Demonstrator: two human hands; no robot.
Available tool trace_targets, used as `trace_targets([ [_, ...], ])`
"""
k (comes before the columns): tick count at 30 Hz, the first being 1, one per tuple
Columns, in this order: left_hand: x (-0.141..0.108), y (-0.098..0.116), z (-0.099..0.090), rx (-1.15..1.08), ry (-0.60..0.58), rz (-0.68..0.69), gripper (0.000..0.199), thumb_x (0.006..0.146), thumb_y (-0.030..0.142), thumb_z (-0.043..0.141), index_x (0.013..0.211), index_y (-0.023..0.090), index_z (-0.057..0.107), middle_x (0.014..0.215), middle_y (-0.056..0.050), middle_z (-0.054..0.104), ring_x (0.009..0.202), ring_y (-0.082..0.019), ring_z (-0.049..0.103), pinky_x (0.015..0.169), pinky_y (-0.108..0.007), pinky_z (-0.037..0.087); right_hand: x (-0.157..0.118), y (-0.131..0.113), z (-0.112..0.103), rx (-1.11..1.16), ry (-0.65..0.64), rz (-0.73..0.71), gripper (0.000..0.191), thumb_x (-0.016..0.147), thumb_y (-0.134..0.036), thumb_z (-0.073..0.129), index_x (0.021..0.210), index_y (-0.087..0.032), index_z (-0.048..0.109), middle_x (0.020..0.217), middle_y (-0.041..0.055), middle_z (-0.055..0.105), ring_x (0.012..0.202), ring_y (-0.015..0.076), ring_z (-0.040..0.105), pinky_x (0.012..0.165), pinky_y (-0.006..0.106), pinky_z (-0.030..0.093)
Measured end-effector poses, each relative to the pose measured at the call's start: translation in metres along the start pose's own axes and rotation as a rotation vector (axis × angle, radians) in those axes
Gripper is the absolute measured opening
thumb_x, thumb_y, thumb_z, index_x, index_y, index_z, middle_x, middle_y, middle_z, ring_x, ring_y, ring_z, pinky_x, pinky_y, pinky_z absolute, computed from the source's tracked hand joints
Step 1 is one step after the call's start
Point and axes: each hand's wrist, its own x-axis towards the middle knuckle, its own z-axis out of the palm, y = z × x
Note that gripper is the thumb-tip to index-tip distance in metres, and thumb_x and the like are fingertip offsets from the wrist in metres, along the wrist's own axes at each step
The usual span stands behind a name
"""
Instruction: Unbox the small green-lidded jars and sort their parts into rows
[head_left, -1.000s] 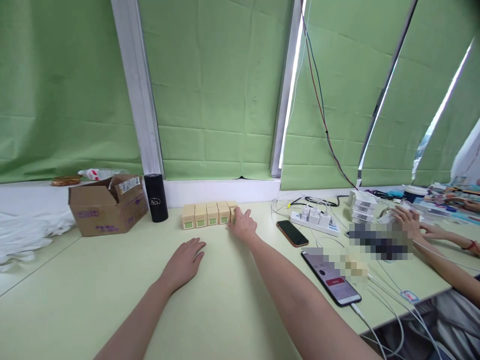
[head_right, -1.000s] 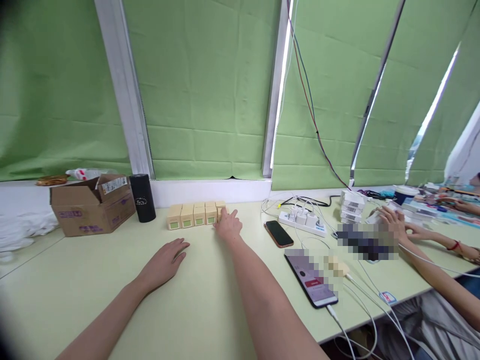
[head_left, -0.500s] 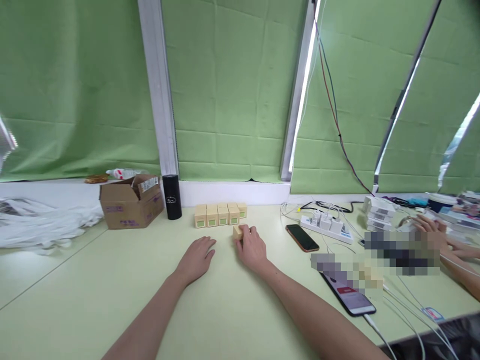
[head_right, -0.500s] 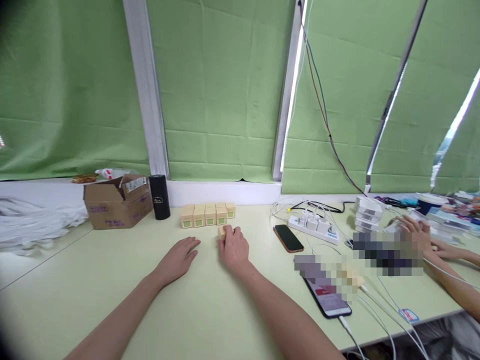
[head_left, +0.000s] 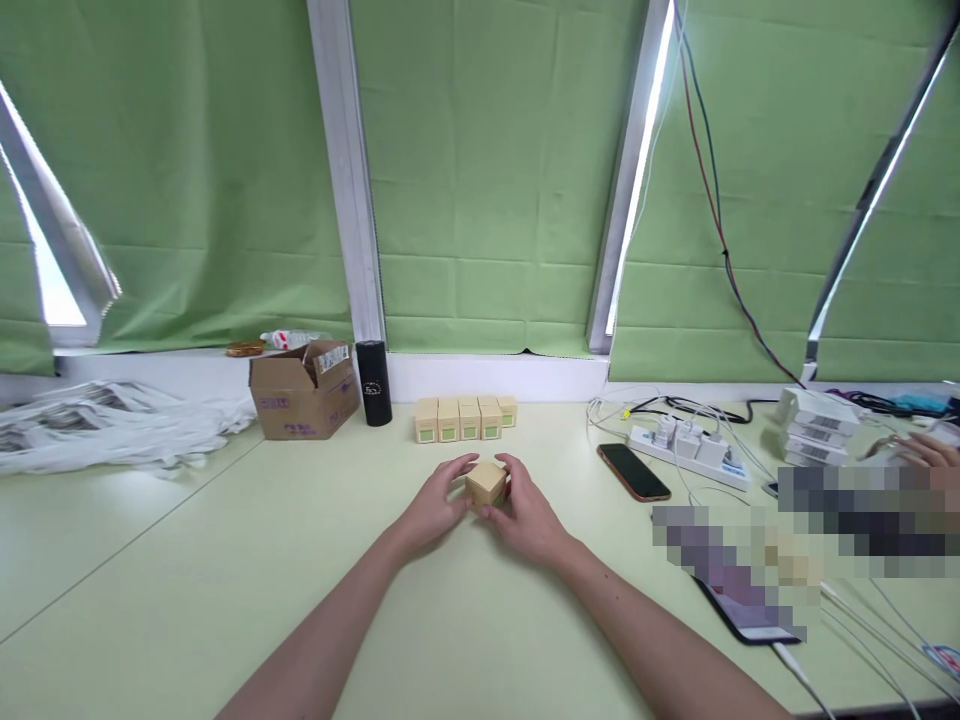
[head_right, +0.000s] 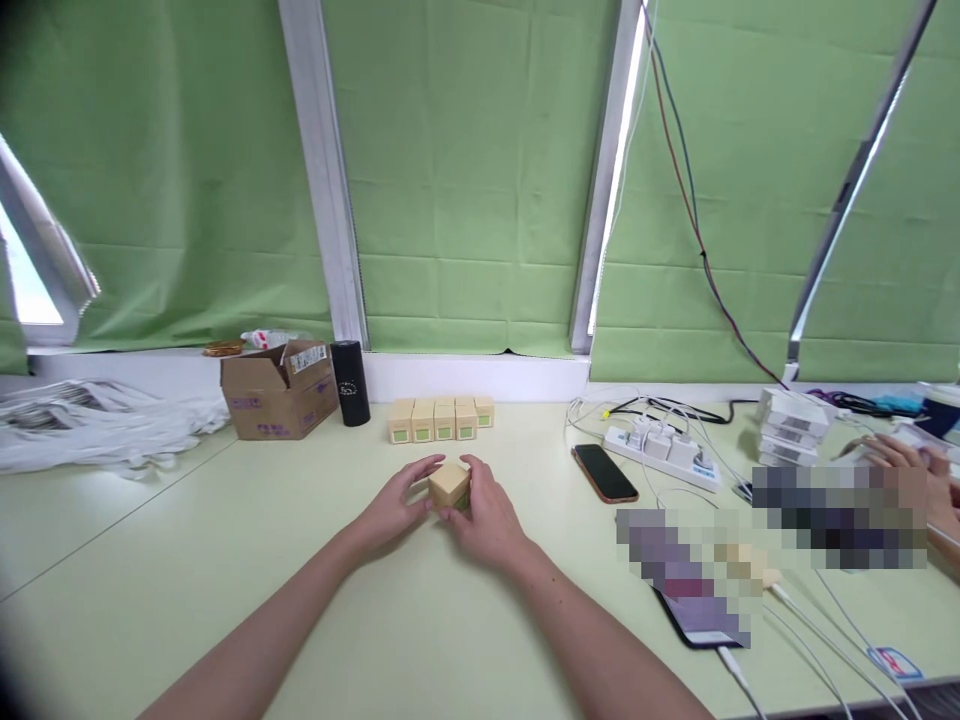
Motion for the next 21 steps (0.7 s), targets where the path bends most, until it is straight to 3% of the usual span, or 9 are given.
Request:
trace_targets([
  [8,0.0,0.0,0.003,-0.127,-0.036,-0.051,0.081,0.077,0.033,0.078,0.151,0.022,0.046,0.16,-0.018,0.041,0.151,-0.038,0.035,0.121,-0.055,0.035,-0.001,0.008,0.0,0.161,-0.035,-0.038,0.067,0.085,-0.031,0.069,0.144,-0.03,0.038,0.125,0.0076,0.062,0.097,0.0222,0.065,0.082,0.036,0.055],
  [12,-0.001,-0.002,0.004,-0.035,0.001,-0.091,0.078,0.076,0.024,0.073,0.15,0.022,0.047,0.156,-0.017,0.045,0.146,-0.035,0.043,0.119,-0.05,0.038,0.006,0.02,-0.001,0.034,0.038,0.01,0.067,0.085,-0.032,0.068,0.144,-0.031,0.037,0.127,0.0066,0.061,0.105,0.0228,0.065,0.086,0.036,0.055],
  [17,0.003,-0.006,0.001,0.177,0.133,-0.13,0.073,0.074,0.006,0.051,0.145,0.021,0.047,0.125,-0.01,0.069,0.14,-0.026,0.047,0.12,-0.045,0.034,0.018,0.04,-0.008,-0.213,0.208,0.238,0.044,0.091,-0.025,0.056,0.134,-0.025,0.047,0.117,0.0077,0.066,0.097,0.0236,0.067,0.076,0.035,0.051],
  [21,0.006,-0.007,-0.002,0.307,0.186,-0.141,0.055,0.08,0.01,0.049,0.134,0.02,0.054,0.108,-0.008,0.074,0.134,-0.029,0.049,0.112,-0.045,0.041,0.02,0.048,-0.01,-0.248,0.195,0.231,0.032,0.091,-0.019,0.055,0.122,-0.025,0.056,0.101,0.0049,0.071,0.091,0.0238,0.067,0.08,0.036,0.048],
])
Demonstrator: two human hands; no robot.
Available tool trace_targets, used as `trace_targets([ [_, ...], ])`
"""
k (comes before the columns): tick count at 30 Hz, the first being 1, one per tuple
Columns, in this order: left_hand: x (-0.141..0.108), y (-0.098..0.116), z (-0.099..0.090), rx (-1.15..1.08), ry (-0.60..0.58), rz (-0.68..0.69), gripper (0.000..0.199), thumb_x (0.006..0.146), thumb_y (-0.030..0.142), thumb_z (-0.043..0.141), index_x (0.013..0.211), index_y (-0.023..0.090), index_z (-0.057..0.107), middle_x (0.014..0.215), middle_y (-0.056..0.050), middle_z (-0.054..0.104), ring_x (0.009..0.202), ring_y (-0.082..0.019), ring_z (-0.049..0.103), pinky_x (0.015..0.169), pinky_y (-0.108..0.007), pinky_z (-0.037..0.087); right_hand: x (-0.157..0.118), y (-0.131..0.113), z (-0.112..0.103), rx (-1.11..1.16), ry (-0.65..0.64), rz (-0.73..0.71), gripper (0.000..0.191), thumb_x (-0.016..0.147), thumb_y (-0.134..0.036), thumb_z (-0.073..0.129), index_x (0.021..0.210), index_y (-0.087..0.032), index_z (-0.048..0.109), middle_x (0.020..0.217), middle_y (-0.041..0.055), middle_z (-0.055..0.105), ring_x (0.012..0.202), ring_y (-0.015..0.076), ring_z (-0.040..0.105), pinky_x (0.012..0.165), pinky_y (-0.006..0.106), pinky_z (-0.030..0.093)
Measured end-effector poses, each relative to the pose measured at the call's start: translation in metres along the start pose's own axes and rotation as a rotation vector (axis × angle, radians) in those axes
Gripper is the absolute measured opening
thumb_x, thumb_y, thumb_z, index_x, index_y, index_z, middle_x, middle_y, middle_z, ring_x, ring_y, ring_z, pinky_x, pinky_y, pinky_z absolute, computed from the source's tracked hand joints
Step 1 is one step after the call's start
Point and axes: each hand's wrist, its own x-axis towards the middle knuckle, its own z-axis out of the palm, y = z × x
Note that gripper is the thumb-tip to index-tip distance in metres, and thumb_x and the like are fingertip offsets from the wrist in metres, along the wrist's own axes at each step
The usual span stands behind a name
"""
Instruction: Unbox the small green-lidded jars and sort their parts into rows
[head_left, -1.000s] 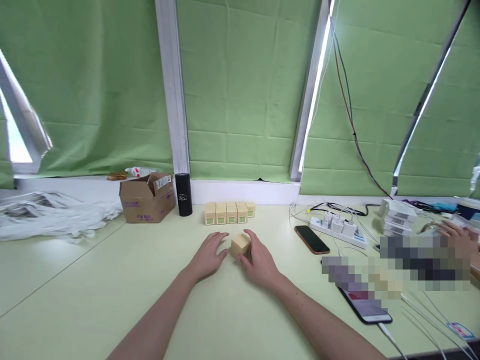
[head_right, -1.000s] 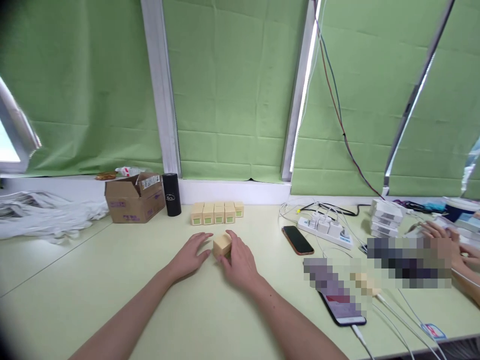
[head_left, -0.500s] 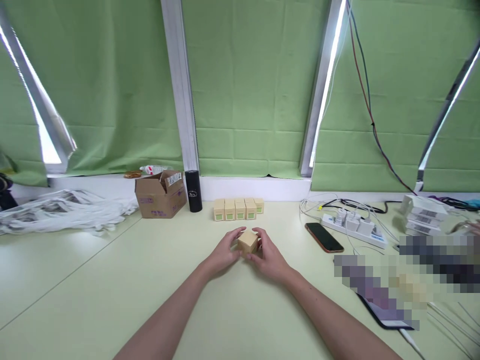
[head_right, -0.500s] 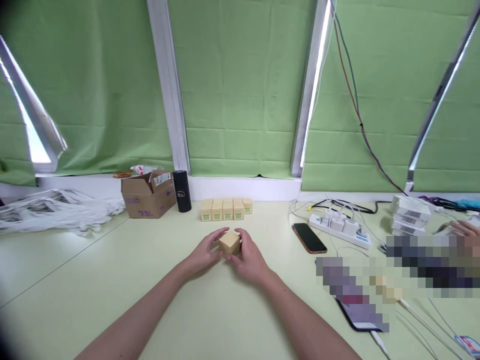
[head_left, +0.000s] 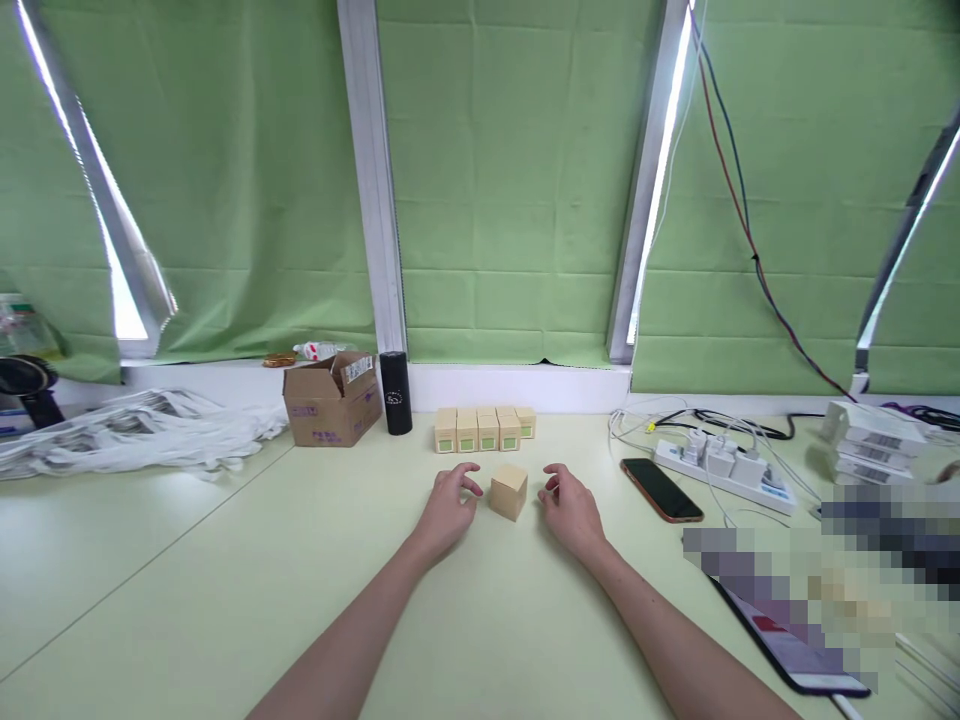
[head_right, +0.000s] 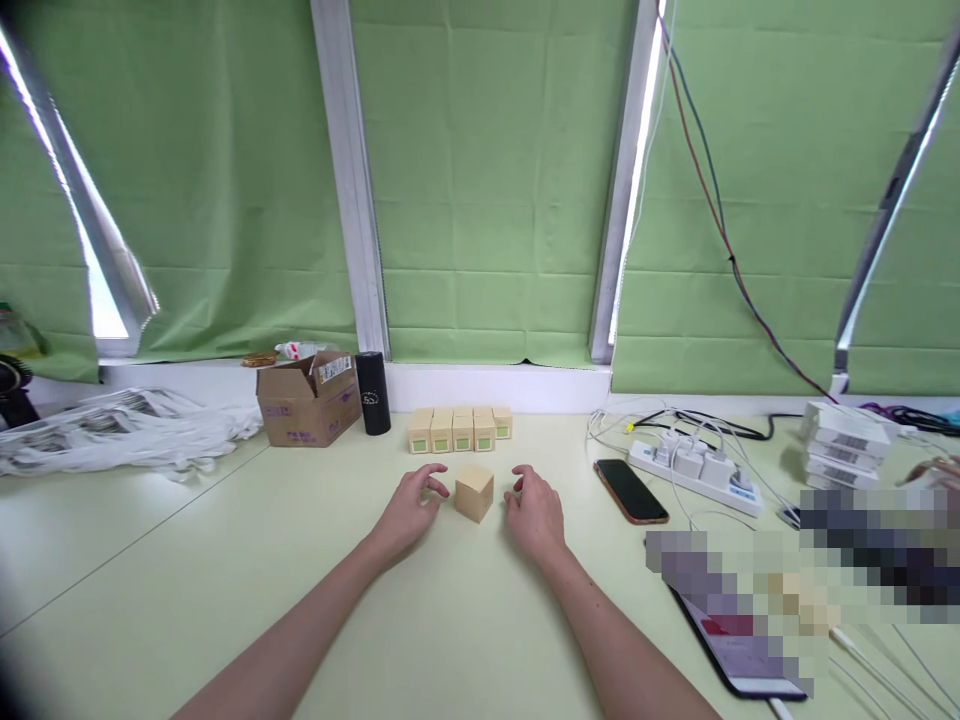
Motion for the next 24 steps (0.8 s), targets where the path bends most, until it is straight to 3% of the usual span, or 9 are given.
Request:
trace_targets([
  [5,-0.002,0.002,0.0,0.049,0.001,0.005,0.04,0.085,0.019,0.054,0.124,0.02,0.06,0.105,-0.01,0.074,0.131,-0.032,0.048,0.111,-0.047,0.041,-0.003,-0.005,0.001,-0.026,-0.037,-0.086,0.027,0.09,-0.014,0.057,0.114,-0.023,0.063,0.101,0.0062,0.072,0.096,0.0249,0.065,0.084,0.036,0.046],
  [9,-0.006,0.009,0.004,0.083,-0.016,0.009,0.038,0.084,0.031,0.063,0.12,0.021,0.061,0.114,-0.012,0.07,0.133,-0.034,0.044,0.11,-0.049,0.041,-0.006,-0.012,0.0,-0.038,-0.075,-0.177,0.025,0.086,-0.009,0.059,0.107,-0.021,0.068,0.104,0.0085,0.072,0.103,0.0271,0.063,0.089,0.037,0.045],
  [17,-0.015,0.03,0.01,0.174,-0.03,-0.105,0.072,0.074,0.054,0.075,0.129,0.015,0.052,0.135,-0.019,0.056,0.132,-0.035,0.047,0.107,-0.044,0.041,-0.015,-0.021,-0.006,-0.016,-0.174,-0.362,0.031,0.083,-0.009,0.065,0.11,-0.023,0.071,0.108,0.0071,0.072,0.105,0.026,0.061,0.091,0.035,0.046],
  [20,-0.015,0.031,0.01,0.169,-0.016,-0.087,0.06,0.079,0.052,0.071,0.124,0.017,0.054,0.13,-0.018,0.061,0.13,-0.035,0.049,0.103,-0.042,0.044,-0.016,-0.021,-0.005,-0.032,-0.155,-0.414,0.029,0.084,-0.008,0.063,0.106,-0.024,0.073,0.105,0.0072,0.073,0.102,0.0266,0.063,0.088,0.037,0.048],
  [24,-0.013,0.023,0.012,0.114,0.049,-0.022,0.045,0.084,0.042,0.069,0.12,0.02,0.054,0.125,-0.013,0.064,0.121,-0.032,0.058,0.097,-0.041,0.048,-0.016,-0.02,-0.003,-0.043,-0.055,-0.379,0.03,0.084,-0.007,0.06,0.106,-0.023,0.071,0.101,0.0085,0.073,0.1,0.0285,0.065,0.085,0.04,0.051],
])
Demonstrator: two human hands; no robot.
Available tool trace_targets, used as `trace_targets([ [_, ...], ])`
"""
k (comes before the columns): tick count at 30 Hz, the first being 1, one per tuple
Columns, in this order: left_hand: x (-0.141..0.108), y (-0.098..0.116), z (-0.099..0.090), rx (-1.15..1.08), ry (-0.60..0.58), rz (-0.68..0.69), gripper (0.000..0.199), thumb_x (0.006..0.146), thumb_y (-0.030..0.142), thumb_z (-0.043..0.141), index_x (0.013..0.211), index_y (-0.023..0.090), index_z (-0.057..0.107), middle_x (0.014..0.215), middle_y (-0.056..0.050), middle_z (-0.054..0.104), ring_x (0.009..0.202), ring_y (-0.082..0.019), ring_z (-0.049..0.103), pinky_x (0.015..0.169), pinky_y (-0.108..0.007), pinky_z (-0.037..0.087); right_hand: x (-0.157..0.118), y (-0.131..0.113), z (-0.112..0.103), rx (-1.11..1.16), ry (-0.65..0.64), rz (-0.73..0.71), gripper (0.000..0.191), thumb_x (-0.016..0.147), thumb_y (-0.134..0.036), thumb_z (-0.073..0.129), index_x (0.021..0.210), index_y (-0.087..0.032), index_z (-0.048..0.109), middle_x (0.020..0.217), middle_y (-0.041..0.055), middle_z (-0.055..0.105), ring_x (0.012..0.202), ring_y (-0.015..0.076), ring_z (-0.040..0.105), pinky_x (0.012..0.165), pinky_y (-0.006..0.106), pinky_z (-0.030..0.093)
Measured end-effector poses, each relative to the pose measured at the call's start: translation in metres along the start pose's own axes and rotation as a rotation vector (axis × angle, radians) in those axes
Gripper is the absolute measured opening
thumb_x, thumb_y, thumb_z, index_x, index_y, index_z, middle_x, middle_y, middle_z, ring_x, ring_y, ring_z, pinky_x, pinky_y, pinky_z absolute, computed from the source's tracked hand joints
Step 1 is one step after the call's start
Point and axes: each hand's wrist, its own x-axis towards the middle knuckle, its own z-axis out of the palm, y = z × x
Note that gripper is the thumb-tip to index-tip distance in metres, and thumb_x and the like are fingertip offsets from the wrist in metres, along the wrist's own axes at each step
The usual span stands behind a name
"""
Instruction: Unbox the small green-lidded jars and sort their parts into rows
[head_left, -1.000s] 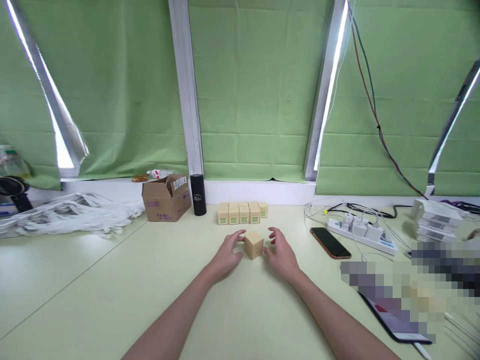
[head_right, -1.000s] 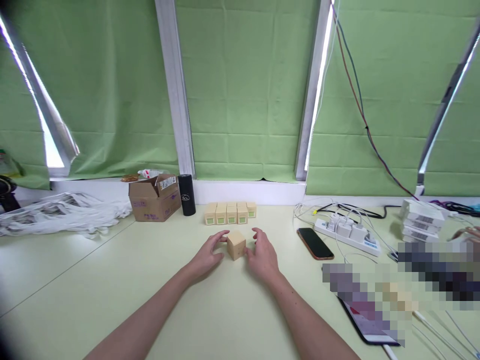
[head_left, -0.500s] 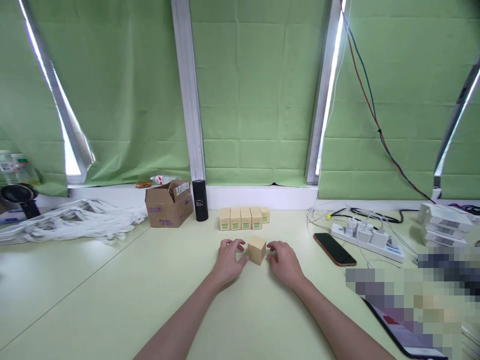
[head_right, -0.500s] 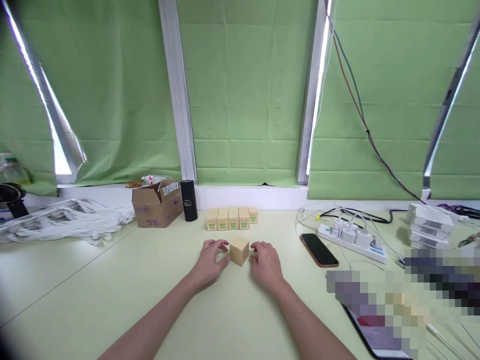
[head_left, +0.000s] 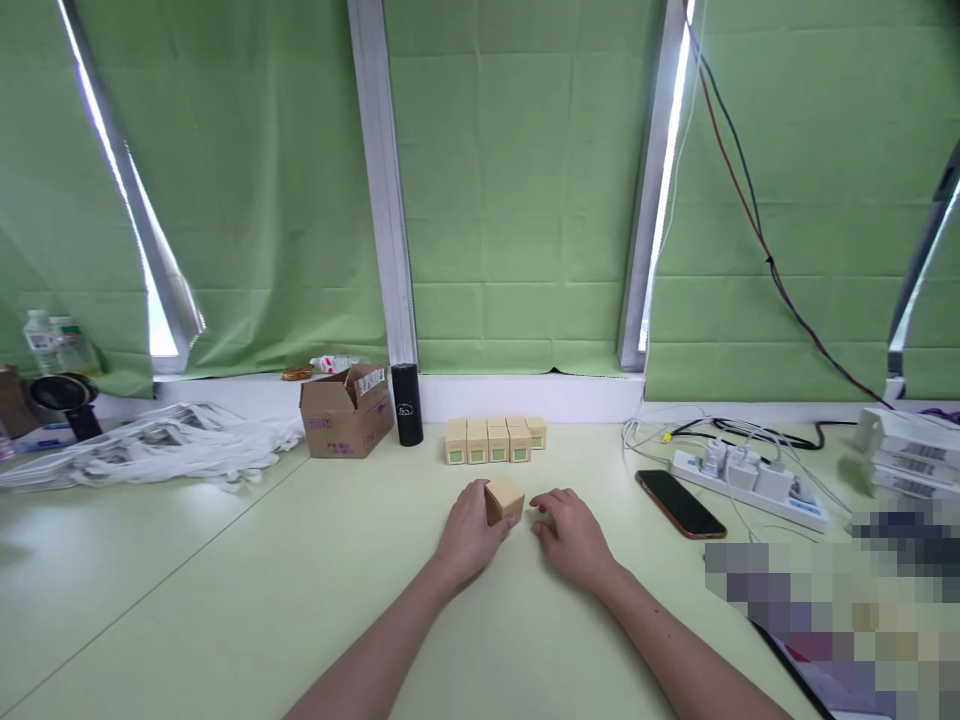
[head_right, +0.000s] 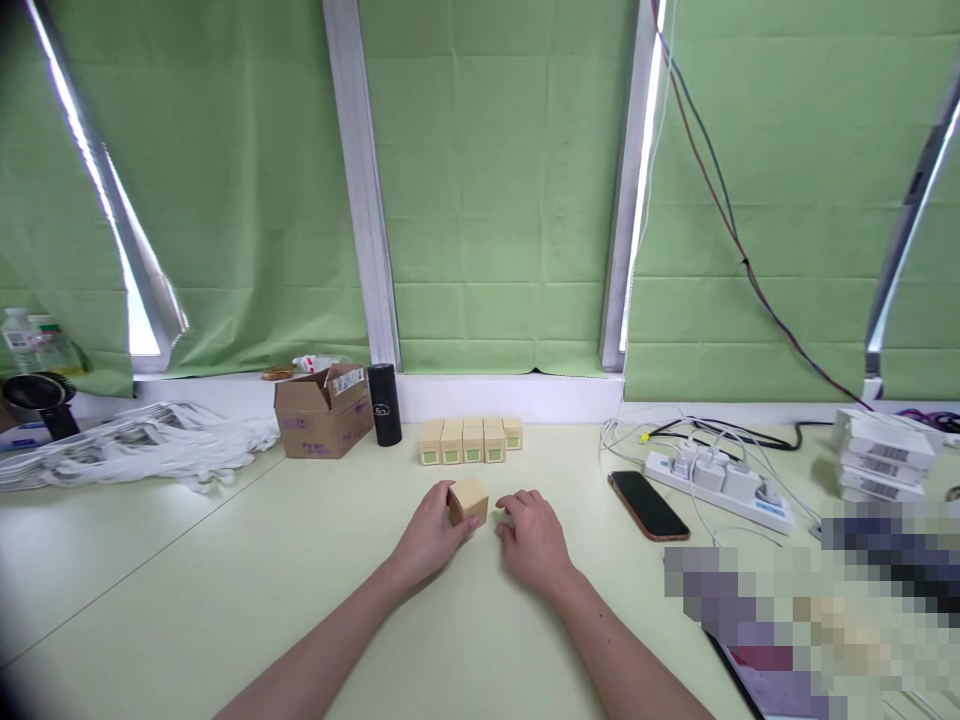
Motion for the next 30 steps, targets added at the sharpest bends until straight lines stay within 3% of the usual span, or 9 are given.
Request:
trace_targets([
  [5,0.003,-0.004,0.0,0.059,0.231,0.272,0.047,0.085,0.024,0.071,0.127,0.022,0.051,0.129,-0.01,0.061,0.122,-0.03,0.059,0.103,-0.047,0.048,0.0,-0.006,-0.002,0.065,0.204,0.031,0.027,0.094,-0.017,0.054,0.118,-0.023,0.063,0.105,0.009,0.071,0.099,0.0275,0.066,0.081,0.041,0.056],
  [9,0.002,0.002,-0.006,0.214,0.441,0.55,0.05,0.086,0.011,0.066,0.131,0.023,0.049,0.125,-0.012,0.061,0.118,-0.031,0.058,0.099,-0.051,0.051,0.0,-0.017,-0.006,0.178,0.353,-0.081,0.03,0.1,-0.028,0.052,0.129,-0.022,0.052,0.119,0.0114,0.066,0.109,0.0271,0.064,0.087,0.044,0.058],
  [13,0.0,0.009,-0.011,0.317,0.592,0.718,0.042,0.089,0.011,0.064,0.128,0.021,0.05,0.12,-0.013,0.063,0.113,-0.03,0.061,0.095,-0.05,0.054,-0.002,-0.032,-0.01,0.246,0.418,-0.199,0.038,0.1,-0.026,0.051,0.136,-0.022,0.043,0.129,0.0139,0.06,0.117,0.0282,0.06,0.093,0.048,0.057],
  [19,-0.003,0.017,-0.014,0.436,0.658,0.842,0.035,0.09,0.009,0.062,0.122,0.021,0.053,0.109,-0.01,0.066,0.103,-0.026,0.065,0.089,-0.045,0.056,-0.005,-0.045,-0.015,0.248,0.421,-0.291,0.042,0.099,-0.018,0.048,0.14,-0.023,0.038,0.129,0.014,0.059,0.116,0.0276,0.062,0.092,0.048,0.059],
  [30,-0.001,0.019,-0.013,0.585,0.659,0.883,0.033,0.085,0.007,0.06,0.115,0.02,0.057,0.098,-0.008,0.069,0.094,-0.027,0.065,0.086,-0.045,0.052,-0.008,-0.039,-0.006,0.189,0.371,-0.237,0.047,0.097,-0.017,0.045,0.142,-0.022,0.033,0.132,0.0161,0.059,0.109,0.0279,0.066,0.086,0.048,0.062],
])
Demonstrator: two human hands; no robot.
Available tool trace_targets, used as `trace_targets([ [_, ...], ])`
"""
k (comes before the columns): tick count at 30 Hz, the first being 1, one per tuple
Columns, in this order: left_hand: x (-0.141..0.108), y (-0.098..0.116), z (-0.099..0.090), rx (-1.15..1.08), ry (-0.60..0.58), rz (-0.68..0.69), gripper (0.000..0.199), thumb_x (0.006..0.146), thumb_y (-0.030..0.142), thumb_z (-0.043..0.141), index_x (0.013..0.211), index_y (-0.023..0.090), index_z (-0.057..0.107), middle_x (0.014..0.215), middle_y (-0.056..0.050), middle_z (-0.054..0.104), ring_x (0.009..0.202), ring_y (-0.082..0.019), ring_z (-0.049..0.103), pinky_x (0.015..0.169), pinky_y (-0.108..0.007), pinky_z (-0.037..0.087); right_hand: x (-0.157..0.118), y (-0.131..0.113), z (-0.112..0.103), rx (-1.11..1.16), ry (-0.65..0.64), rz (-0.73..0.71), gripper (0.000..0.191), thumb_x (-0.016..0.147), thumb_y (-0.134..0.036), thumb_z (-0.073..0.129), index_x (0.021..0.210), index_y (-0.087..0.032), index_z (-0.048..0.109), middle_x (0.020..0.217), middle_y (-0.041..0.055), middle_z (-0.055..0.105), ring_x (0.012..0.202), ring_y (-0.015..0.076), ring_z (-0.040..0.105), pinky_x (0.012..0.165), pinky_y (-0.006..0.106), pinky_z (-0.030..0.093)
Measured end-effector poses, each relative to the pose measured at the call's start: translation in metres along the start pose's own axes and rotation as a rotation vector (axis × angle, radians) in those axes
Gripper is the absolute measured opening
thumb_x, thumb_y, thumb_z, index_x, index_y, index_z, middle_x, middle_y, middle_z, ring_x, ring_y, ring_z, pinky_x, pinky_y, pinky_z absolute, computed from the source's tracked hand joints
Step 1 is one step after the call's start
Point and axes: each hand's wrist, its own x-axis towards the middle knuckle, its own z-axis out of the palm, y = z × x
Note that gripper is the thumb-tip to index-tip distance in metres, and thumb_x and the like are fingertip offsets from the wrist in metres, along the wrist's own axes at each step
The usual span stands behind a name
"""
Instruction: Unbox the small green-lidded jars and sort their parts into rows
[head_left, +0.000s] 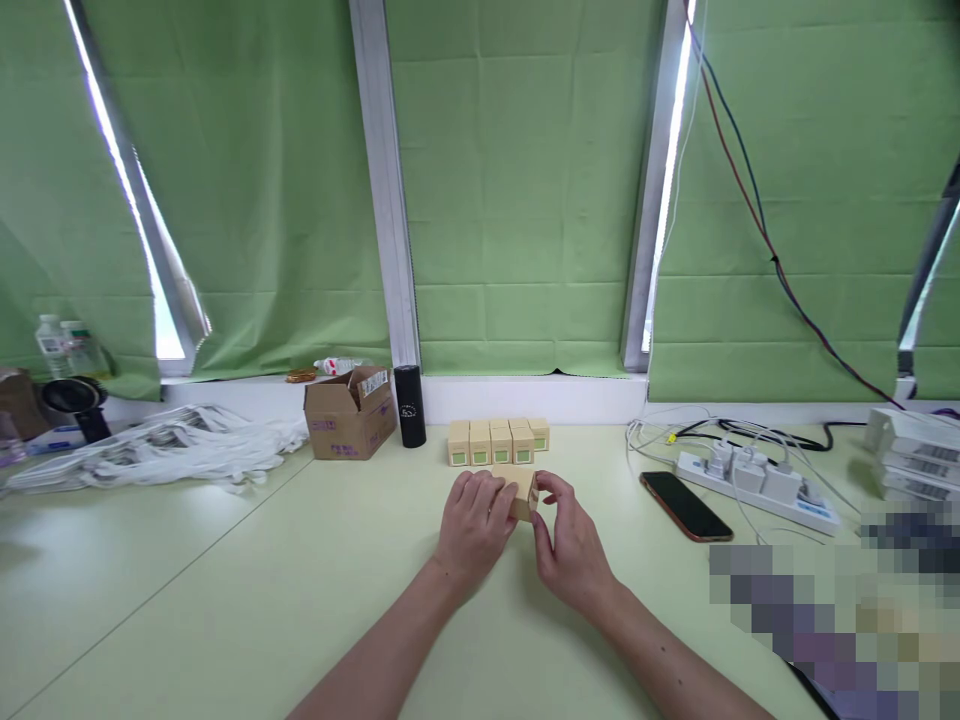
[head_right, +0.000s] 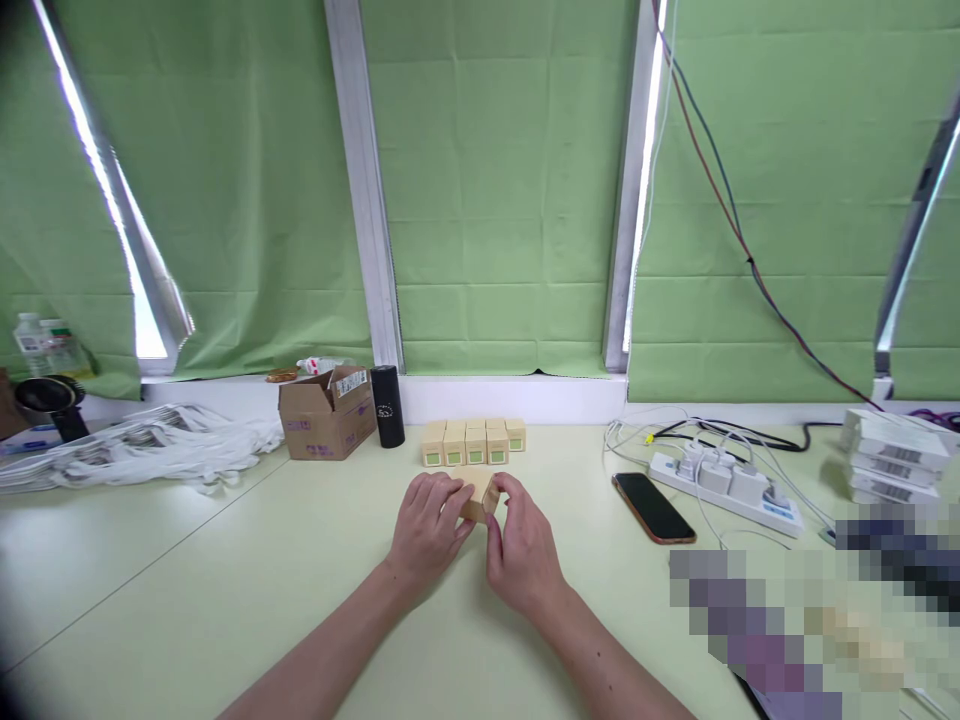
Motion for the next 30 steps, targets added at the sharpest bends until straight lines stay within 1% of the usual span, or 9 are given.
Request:
trace_targets([
  [4,-0.0002,0.0004,-0.0004,-0.007,-0.033,-0.006,0.035,0.084,0.007,0.059,0.116,0.02,0.056,0.097,-0.008,0.068,0.094,-0.027,0.065,0.086,-0.045,0.052,0.0005,-0.0001,-0.0015,-0.017,-0.031,0.024,0.045,0.097,-0.017,0.045,0.141,-0.021,0.034,0.129,0.0159,0.06,0.101,0.0267,0.068,0.082,0.047,0.063],
  [8,-0.002,0.0006,-0.0005,-0.008,-0.092,-0.016,0.034,0.085,0.009,0.058,0.117,0.022,0.055,0.099,-0.008,0.068,0.094,-0.027,0.065,0.088,-0.047,0.051,0.001,-0.0011,-0.0028,-0.028,-0.063,0.059,0.045,0.097,-0.017,0.044,0.14,-0.021,0.033,0.126,0.0156,0.061,0.103,0.027,0.069,0.082,0.046,0.062],
  [13,-0.006,0.0009,0.0018,-0.042,-0.161,-0.027,0.035,0.087,0.008,0.057,0.119,0.023,0.056,0.101,-0.008,0.068,0.097,-0.027,0.066,0.092,-0.048,0.049,0.0008,-0.0029,-0.0036,-0.04,-0.091,0.065,0.048,0.096,-0.016,0.043,0.142,-0.021,0.032,0.126,0.0165,0.061,0.105,0.0279,0.069,0.081,0.045,0.062],
  [16,-0.0064,0.0018,0.0022,-0.049,-0.205,-0.01,0.034,0.087,0.009,0.058,0.119,0.021,0.055,0.101,-0.008,0.068,0.097,-0.027,0.065,0.092,-0.048,0.048,0.0009,-0.0048,-0.0042,-0.042,-0.114,0.084,0.051,0.093,-0.014,0.043,0.142,-0.02,0.032,0.126,0.0164,0.061,0.103,0.0266,0.069,0.082,0.045,0.062],
  [19,-0.0048,0.0035,0.0013,-0.044,-0.25,-0.002,0.03,0.089,0.013,0.058,0.118,0.02,0.055,0.101,-0.009,0.068,0.095,-0.027,0.064,0.093,-0.048,0.047,0.0009,-0.006,-0.0041,-0.041,-0.137,0.124,0.054,0.09,-0.013,0.045,0.142,-0.02,0.031,0.12,0.0151,0.063,0.098,0.0261,0.069,0.078,0.043,0.062],
  [24,-0.0029,0.006,0.0019,-0.076,-0.333,-0.039,0.028,0.088,0.018,0.06,0.115,0.02,0.054,0.1,-0.009,0.065,0.092,-0.028,0.062,0.089,-0.047,0.048,0.0008,-0.0039,-0.0014,-0.056,-0.14,0.178,0.051,0.089,-0.015,0.046,0.138,-0.019,0.031,0.109,0.0125,0.066,0.093,0.0262,0.069,0.075,0.042,0.06],
  [30,-0.0068,0.0049,0.0072,-0.122,-0.377,-0.068,0.026,0.087,0.018,0.061,0.112,0.019,0.052,0.101,-0.01,0.064,0.09,-0.028,0.061,0.084,-0.046,0.05,0.0008,-0.0004,0.0026,-0.084,-0.134,0.198,0.047,0.09,-0.018,0.045,0.136,-0.019,0.032,0.108,0.0121,0.067,0.088,0.0257,0.07,0.07,0.038,0.058],
])
